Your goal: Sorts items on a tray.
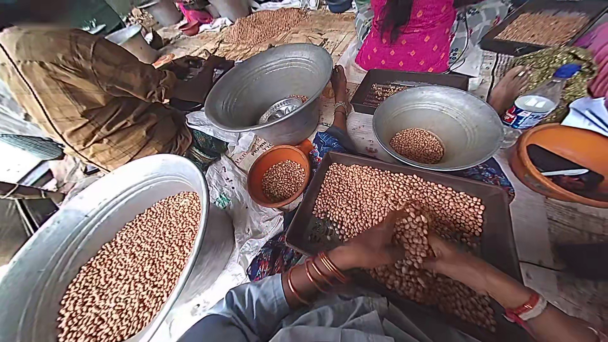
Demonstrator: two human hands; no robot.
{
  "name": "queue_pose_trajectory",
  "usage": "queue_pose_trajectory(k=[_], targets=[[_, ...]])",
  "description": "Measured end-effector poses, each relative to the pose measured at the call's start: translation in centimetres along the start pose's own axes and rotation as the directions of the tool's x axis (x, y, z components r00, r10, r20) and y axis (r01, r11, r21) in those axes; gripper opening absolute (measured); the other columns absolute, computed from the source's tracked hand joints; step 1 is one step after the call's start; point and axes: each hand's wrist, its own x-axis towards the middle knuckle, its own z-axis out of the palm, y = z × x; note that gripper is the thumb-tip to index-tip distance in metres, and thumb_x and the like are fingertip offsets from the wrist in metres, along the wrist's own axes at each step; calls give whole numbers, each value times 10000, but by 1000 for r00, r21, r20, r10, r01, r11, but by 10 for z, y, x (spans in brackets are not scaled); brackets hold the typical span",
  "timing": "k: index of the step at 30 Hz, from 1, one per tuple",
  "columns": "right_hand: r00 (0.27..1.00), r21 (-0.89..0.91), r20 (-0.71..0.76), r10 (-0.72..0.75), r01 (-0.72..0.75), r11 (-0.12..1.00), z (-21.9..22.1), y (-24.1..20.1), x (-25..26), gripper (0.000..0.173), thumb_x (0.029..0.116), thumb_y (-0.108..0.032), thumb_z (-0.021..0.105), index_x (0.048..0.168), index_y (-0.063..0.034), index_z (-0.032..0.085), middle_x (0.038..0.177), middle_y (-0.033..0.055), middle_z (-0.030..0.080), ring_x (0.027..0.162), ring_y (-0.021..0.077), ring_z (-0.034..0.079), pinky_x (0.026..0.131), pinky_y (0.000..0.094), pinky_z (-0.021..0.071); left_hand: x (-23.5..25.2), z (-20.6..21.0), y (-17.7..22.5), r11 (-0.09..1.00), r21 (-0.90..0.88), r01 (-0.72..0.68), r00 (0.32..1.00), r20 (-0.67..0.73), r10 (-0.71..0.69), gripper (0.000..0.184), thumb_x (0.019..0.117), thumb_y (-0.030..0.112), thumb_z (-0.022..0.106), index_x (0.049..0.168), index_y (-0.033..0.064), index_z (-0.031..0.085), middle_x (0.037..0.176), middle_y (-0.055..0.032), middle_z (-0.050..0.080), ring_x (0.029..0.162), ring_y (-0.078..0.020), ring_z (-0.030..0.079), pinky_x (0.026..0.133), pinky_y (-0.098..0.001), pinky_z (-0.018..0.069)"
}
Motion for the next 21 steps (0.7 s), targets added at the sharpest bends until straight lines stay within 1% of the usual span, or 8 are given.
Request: queue_pose_trajectory(k=[2, 3, 4, 5, 6, 8, 11, 21], targets=[[985, 69, -24, -173, 174, 982, -4, 1, -2, 701, 908, -91, 681, 1528, -24, 363, 1485, 131, 489, 1300, 110, 538, 1047, 261, 481, -2, -23, 1, 998, 26, -60, 990, -124, 63, 595, 1001, 97, 627, 1543, 102, 381, 1476, -195, 487, 1000, -227, 705, 806, -390, 623], [963, 85, -43, -266, 268, 960, -7, -1, -3, 678, 907, -146, 675, 1526, -72, 406, 1469, 74, 526, 1252, 85, 579, 992, 249, 523, -5, -38, 0, 987, 161, -22, 971, -230, 59, 469, 1007, 136, 637, 1456, 96, 508, 1427, -160, 547, 1007, -213, 710, 838, -383, 617], [937, 109, -56, -345, 349, 931, -11, -4, -3, 582, 906, -171, 661, 1461, -136, 491, 1417, 4, 573, 1153, 68, 630, 895, 238, 567, -7, -54, -6, 949, 312, 55, 937, -345, 59, 352, 1005, 151, 642, 1350, 86, 620, 1348, -147, 616, 1021, -233, 704, 884, -413, 593], [912, 149, -82, -401, 409, 900, -14, -8, -3, 509, 901, -170, 653, 1402, -166, 567, 1363, -14, 614, 1011, 90, 691, 769, 249, 616, -8, -69, -15, 890, 434, 141, 887, -454, 81, 252, 992, 145, 654, 1227, 68, 705, 1242, -154, 684, 1021, -282, 708, 905, -475, 577], [897, 178, -104, -430, 442, 879, -19, -12, -5, 447, 914, -157, 639, 1359, -165, 600, 1340, -3, 632, 966, 134, 724, 737, 287, 647, -8, -82, -26, 818, 518, 248, 847, -527, 77, 191, 987, 152, 654, 1133, 67, 744, 1152, -154, 717, 1008, -323, 711, 898, -532, 567], [879, 151, -188, -437, 466, 872, -29, -15, -8, 368, 928, -152, 623, 1296, -149, 643, 1317, 21, 665, 1012, 203, 749, 763, 345, 671, -9, -99, -39, 668, 582, 463, 809, -586, -50, 217, 1021, 210, 615, 1121, 83, 759, 1102, -171, 734, 1027, -383, 705, 899, -595, 543], [831, 25, -337, -442, 477, 878, -40, -9, -6, 291, 944, -155, 610, 1225, -140, 684, 1220, 2, 721, 948, 168, 758, 742, 302, 658, -5, -103, -51, 517, 612, 598, 775, -606, -179, 280, 1055, 252, 553, 1145, 59, 735, 1154, -208, 709, 1069, -425, 684, 894, -611, 523], [728, -299, -469, -500, 402, 866, -54, 0, -2, 132, 974, -162, 641, 1071, -155, 731, 1014, -41, 740, 842, 66, 710, 753, 274, 608, 3, -88, -64, 449, 685, 574, 805, -571, -159, 246, 1032, 166, 563, 1169, 47, 729, 1269, -187, 675, 1177, -404, 645, 933, -586, 520]])
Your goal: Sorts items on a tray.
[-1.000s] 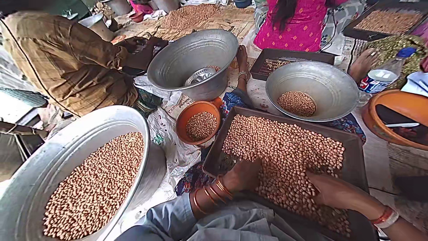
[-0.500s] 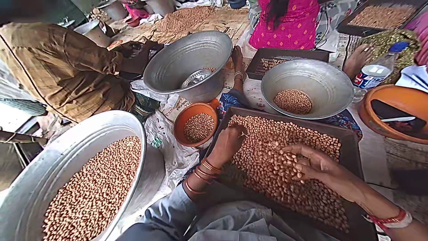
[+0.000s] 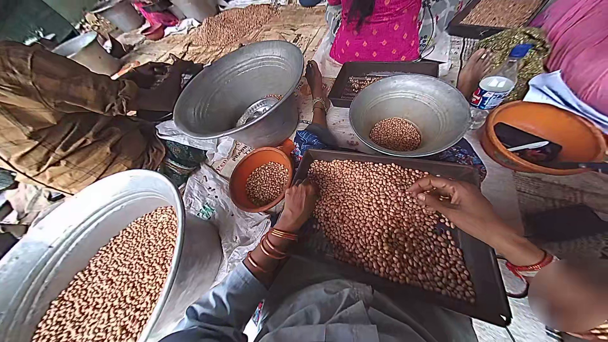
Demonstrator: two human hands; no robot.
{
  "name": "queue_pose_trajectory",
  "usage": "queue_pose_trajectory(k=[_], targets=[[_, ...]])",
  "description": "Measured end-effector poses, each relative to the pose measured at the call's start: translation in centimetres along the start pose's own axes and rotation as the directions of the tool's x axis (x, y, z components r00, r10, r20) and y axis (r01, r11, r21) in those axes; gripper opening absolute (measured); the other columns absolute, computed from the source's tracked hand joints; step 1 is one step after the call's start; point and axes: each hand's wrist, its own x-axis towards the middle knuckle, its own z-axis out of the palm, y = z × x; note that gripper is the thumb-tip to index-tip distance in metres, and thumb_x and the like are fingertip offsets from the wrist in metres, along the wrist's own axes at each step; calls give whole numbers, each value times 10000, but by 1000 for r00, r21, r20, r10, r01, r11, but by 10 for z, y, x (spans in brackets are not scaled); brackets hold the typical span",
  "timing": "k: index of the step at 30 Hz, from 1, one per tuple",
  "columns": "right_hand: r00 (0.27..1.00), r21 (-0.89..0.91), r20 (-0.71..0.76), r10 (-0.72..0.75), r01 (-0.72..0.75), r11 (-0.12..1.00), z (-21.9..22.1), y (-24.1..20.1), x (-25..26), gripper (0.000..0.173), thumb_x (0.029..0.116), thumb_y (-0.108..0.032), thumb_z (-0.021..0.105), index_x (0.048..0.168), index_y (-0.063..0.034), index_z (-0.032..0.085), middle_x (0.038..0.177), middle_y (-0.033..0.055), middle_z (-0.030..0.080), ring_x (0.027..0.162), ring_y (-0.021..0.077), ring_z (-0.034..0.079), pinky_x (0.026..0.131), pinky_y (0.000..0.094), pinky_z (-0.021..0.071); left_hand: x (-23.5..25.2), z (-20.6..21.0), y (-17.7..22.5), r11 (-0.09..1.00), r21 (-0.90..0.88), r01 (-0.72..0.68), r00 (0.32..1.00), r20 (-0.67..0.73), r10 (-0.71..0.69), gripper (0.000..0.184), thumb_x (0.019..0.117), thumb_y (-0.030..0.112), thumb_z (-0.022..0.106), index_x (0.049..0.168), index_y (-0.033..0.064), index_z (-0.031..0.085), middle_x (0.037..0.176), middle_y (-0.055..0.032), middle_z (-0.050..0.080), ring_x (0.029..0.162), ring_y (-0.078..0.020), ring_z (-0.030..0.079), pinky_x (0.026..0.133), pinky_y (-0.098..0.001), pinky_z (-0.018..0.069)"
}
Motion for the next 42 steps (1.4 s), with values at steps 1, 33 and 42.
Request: queue_pose_trajectory(k=[1, 33, 42], targets=[[1000, -73, -2, -13, 13, 997, 2, 1, 0, 129, 978, -183, 646, 1065, -173, 741, 1007, -49, 743, 846, 62, 704, 763, 294, 599, -1, 1, 1, 1000, 8, -2, 1000, 4, 2, 255, 1035, 161, 554, 1184, 40, 721, 1279, -189, 669, 1188, -403, 640, 940, -584, 519], [997, 158, 43, 69, -75, 985, 18, -18, 7, 82, 962, -57, 541, 1013, -75, 602, 795, 10, 605, 603, 66, 546, 563, 242, 463, 7, -20, 46, 563, -800, -207, 954, -39, 296, 148, 997, 72, 534, 1081, 12, 641, 808, -24, 606, 645, -66, 539, 620, -257, 477], [938, -412, 343, 40, 111, 905, 23, -29, -6, 193, 1022, -215, 619, 1102, -110, 760, 992, 122, 736, 930, 302, 692, 839, 516, 530, 3, -19, 80, 810, -512, -285, 936, 31, 349, 225, 990, 241, 686, 1135, 77, 740, 919, -89, 714, 830, -210, 656, 823, -436, 544]])
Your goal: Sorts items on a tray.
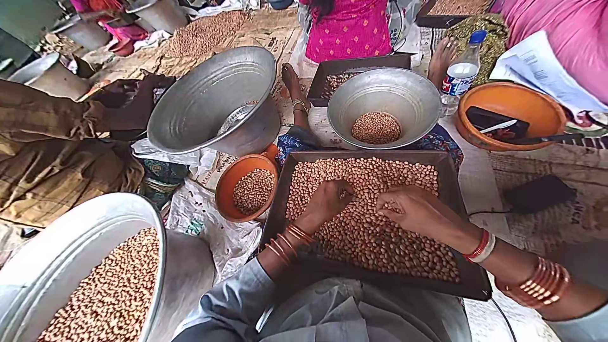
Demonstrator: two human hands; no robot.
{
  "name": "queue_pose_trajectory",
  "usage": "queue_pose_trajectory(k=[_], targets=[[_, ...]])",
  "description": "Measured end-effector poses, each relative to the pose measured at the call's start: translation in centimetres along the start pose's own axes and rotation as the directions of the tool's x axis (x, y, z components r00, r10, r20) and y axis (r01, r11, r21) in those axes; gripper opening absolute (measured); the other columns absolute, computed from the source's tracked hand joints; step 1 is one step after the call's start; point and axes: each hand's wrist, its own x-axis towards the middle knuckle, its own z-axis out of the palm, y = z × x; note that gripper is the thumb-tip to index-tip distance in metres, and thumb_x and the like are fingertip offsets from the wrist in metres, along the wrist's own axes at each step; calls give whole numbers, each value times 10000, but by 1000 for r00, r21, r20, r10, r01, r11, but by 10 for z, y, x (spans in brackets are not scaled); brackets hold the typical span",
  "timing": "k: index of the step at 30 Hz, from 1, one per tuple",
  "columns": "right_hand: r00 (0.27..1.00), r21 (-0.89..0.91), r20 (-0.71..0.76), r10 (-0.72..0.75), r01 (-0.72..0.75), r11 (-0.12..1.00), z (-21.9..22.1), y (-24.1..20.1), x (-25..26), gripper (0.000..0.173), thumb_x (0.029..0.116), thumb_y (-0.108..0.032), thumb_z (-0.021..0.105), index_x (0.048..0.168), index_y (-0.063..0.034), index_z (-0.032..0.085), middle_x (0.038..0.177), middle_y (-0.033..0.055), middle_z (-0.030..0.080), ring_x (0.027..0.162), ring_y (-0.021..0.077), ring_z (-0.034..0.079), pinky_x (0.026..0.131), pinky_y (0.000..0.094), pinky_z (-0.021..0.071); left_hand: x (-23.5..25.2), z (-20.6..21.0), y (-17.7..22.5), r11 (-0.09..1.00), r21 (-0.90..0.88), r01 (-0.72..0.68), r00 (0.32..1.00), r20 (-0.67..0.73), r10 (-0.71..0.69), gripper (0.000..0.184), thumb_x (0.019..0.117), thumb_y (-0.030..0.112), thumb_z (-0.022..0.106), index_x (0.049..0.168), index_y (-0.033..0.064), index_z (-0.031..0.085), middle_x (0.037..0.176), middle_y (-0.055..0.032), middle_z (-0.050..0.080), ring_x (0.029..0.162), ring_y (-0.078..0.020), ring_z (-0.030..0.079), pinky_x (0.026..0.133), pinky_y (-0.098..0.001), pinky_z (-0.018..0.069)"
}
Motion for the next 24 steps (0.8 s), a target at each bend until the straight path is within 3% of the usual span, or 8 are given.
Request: queue_pose_trajectory(k=[2, 4, 5, 9, 13, 15, 20, 24], targets=[[995, -38, 51, -89, 91, 995, 8, -3, -2, 197, 1018, -183, 606, 1102, -85, 754, 1015, 152, 728, 943, 338, 696, 834, 537, 531, -2, -10, -14, 959, -282, -26, 1000, -17, 23, 147, 991, 155, 668, 1086, 52, 713, 758, 9, 599, 647, -63, 509, 649, -266, 453], [978, -85, 55, -202, 206, 975, 19, -2, -4, 160, 997, -160, 627, 1063, -83, 751, 981, 149, 726, 901, 344, 710, 766, 532, 551, -9, -16, -29, 840, -536, -85, 996, -54, 67, 151, 983, 57, 514, 1079, 33, 627, 762, 24, 576, 620, -22, 517, 588, -185, 445], [968, -111, 63, -242, 247, 963, 24, -1, -5, 152, 987, -148, 638, 1066, -80, 748, 960, 152, 715, 868, 347, 707, 730, 527, 553, -14, -17, -34, 825, -554, -109, 994, -57, 92, 206, 948, 62, 472, 1092, 39, 617, 781, 28, 583, 638, -24, 538, 604, -189, 464], [955, -204, 114, -272, 291, 935, 36, -3, -6, 166, 966, -96, 636, 1104, -59, 721, 948, 177, 695, 840, 371, 702, 682, 524, 551, -46, -4, -31, 934, -329, -140, 969, 149, 198, 165, 960, 112, 633, 1095, 55, 710, 841, 31, 629, 682, -9, 523, 653, -215, 461], [963, -214, 151, -226, 255, 943, 38, -5, -4, 179, 985, -120, 623, 1129, -53, 705, 965, 177, 689, 864, 371, 698, 713, 525, 550, -69, 20, -20, 983, -19, -181, 966, 182, 181, 190, 960, 148, 695, 1127, 90, 766, 1089, -115, 736, 952, -235, 701, 898, -434, 560], [967, -224, 179, -183, 221, 949, 37, -6, -4, 172, 987, -134, 626, 1128, -57, 687, 965, 170, 685, 865, 366, 696, 711, 520, 544, -72, 29, -23, 974, 36, -224, 967, 134, 217, 191, 955, 140, 687, 1115, 65, 758, 1079, -152, 724, 979, -296, 707, 896, -482, 563], [974, -230, 207, -96, 144, 962, 28, -12, -7, 198, 980, -110, 646, 1160, -45, 696, 1040, 197, 689, 940, 386, 697, 783, 533, 560, -74, 37, -27, 971, 38, -236, 964, 136, 229, 195, 978, 140, 632, 1089, 27, 745, 1090, -165, 731, 1031, -308, 714, 930, -493, 562], [968, -146, 12, -253, 251, 957, 27, -21, -14, 127, 910, -73, 717, 1036, -59, 720, 911, 150, 686, 776, 324, 701, 658, 477, 574, -74, 29, -24, 937, -310, -163, 943, 231, 241, 271, 959, 100, 634, 1190, -36, 677, 1081, -151, 721, 966, -197, 695, 901, -386, 560]])
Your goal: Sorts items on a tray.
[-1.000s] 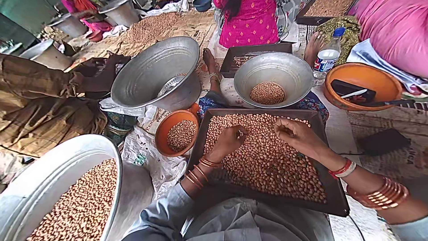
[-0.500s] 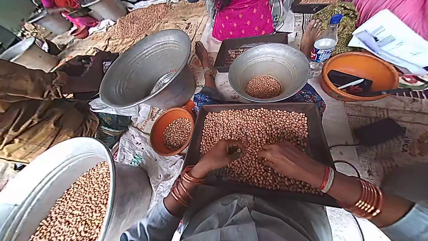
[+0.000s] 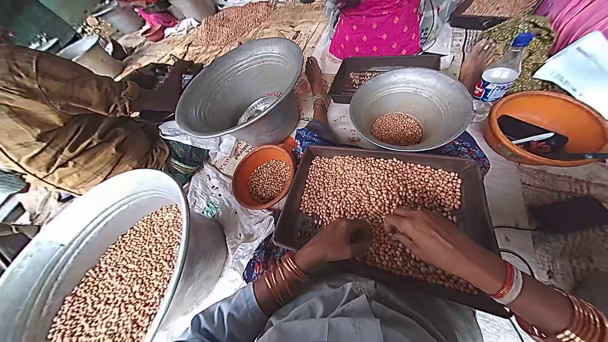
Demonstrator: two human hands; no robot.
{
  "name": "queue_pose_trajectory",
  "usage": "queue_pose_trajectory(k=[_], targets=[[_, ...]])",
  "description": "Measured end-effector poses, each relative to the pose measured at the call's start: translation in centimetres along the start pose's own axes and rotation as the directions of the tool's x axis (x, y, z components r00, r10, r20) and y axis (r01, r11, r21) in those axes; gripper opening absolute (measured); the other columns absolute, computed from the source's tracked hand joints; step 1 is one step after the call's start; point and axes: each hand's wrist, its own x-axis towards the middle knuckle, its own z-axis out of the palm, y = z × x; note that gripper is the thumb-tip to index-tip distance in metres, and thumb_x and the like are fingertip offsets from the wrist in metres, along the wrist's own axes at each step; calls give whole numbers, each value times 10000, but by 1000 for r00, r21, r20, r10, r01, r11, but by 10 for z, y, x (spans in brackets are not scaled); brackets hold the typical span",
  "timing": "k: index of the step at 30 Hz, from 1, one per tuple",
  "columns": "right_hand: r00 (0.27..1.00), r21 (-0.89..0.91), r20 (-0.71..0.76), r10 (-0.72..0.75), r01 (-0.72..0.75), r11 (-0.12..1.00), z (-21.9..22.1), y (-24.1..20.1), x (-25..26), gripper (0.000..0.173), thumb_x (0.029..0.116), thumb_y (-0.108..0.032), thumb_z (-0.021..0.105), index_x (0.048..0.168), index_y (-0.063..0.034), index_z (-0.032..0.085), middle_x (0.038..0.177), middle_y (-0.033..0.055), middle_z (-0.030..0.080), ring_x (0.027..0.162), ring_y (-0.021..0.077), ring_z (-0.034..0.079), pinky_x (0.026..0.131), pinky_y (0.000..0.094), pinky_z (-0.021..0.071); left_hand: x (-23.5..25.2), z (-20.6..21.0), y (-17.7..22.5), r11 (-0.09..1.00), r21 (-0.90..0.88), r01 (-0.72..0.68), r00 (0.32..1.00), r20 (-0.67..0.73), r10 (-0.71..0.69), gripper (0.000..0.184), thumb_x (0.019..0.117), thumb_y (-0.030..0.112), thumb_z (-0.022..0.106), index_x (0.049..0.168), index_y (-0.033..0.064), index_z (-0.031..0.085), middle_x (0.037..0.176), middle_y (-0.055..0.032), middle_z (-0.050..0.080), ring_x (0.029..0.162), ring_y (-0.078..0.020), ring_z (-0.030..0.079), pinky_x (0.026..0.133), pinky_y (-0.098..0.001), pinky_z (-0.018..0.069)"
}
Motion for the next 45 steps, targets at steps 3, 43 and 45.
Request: queue_pose_trajectory(k=[3, 43, 45], targets=[[970, 75, -185, -155, 171, 982, 10, -16, 0, 122, 877, -104, 724, 997, -119, 720, 919, 77, 710, 741, 231, 712, 619, 379, 590, 5, 3, 6, 963, -269, -4, 992, 117, 37, 306, 932, 53, 632, 1214, -60, 601, 1009, -79, 660, 884, -64, 624, 826, -263, 534], [853, 641, 292, 432, -510, 573, 5, 25, 21, 956, 870, -8, 772, 1616, 12, 175, 1599, 236, 353, 1458, 265, 409, 1177, 385, 366, 65, -24, 14, 936, -107, 335, 942, 3, -337, 772, 850, -42, 720, 1532, -32, 359, 1436, -214, 530, 1292, -228, 559, 1084, -382, 466], [866, 791, 268, 422, -448, 417, 0, 24, 19, 843, 873, 18, 750, 1577, -16, 286, 1508, 195, 450, 1334, 174, 518, 1081, 304, 464, 58, -21, 11, 815, -508, 279, 946, 0, -324, 670, 834, -118, 651, 1441, -16, 385, 1237, -99, 588, 1067, -83, 618, 912, -256, 534]])
